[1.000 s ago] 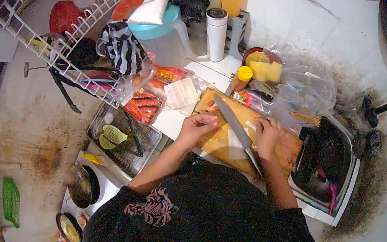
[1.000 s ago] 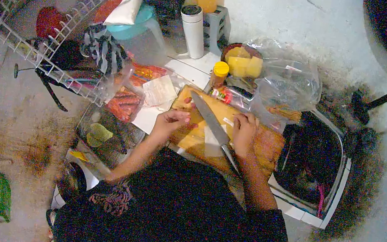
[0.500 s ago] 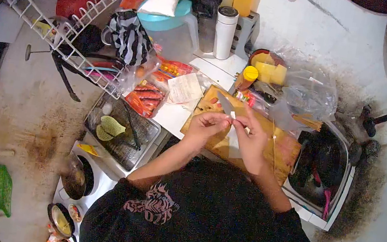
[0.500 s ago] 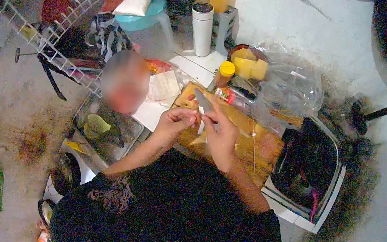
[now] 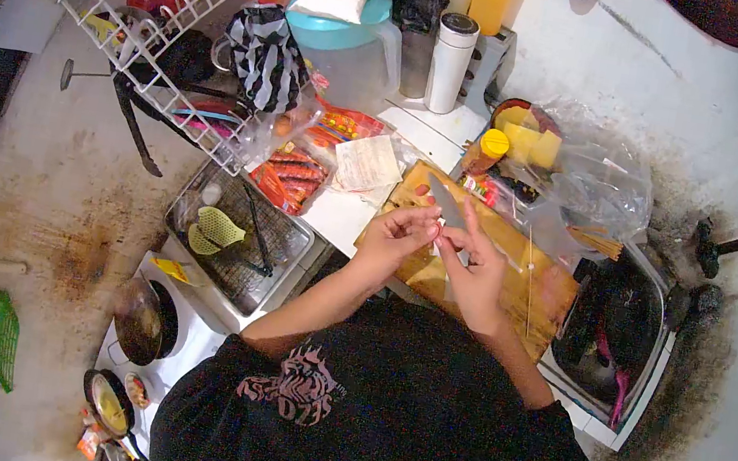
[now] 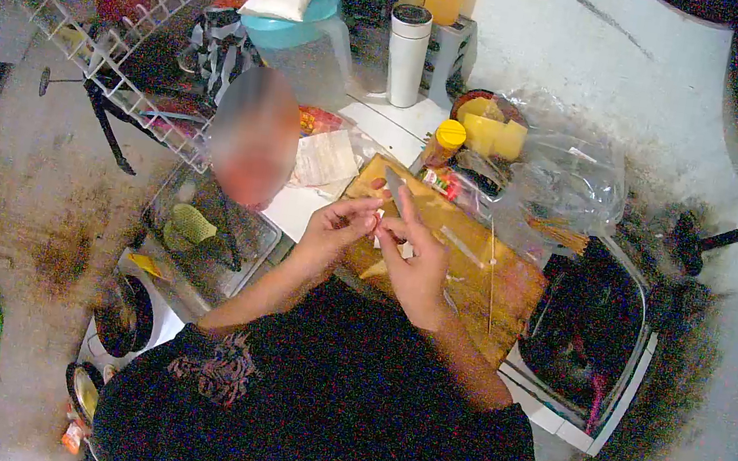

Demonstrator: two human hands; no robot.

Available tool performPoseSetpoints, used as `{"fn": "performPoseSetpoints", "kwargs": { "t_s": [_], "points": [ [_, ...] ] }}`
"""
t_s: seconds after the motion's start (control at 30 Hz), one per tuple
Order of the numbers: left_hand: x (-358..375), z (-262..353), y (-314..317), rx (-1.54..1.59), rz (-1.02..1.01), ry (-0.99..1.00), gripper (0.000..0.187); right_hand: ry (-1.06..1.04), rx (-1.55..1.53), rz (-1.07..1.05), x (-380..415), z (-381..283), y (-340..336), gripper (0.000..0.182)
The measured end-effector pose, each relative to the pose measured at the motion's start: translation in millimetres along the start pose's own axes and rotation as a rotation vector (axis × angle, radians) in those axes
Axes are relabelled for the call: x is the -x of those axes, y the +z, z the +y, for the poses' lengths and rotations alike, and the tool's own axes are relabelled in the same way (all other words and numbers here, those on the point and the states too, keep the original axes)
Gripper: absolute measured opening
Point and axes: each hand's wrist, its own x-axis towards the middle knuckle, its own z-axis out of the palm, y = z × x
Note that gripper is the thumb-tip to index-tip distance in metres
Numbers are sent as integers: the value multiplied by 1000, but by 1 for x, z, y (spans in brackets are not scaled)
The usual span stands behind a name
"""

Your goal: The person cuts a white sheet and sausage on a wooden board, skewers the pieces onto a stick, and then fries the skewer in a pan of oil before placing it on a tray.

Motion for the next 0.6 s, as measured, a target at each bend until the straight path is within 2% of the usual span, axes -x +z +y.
{"fn": "performPoseSetpoints", "kwargs": {
  "t_s": [0.27, 0.37, 0.6],
  "points": [
    [0, -8, -8, -4, 3, -16, 18, 28, 40, -48, 3, -5, 2, 54],
    [0, -5, -9, -39, -15, 24, 18, 141, -172, -57, 4, -2, 3, 48],
    [6, 6, -10, -352, -2, 110, 12, 125, -131, -130, -1, -7, -5, 19]
  ]
}}
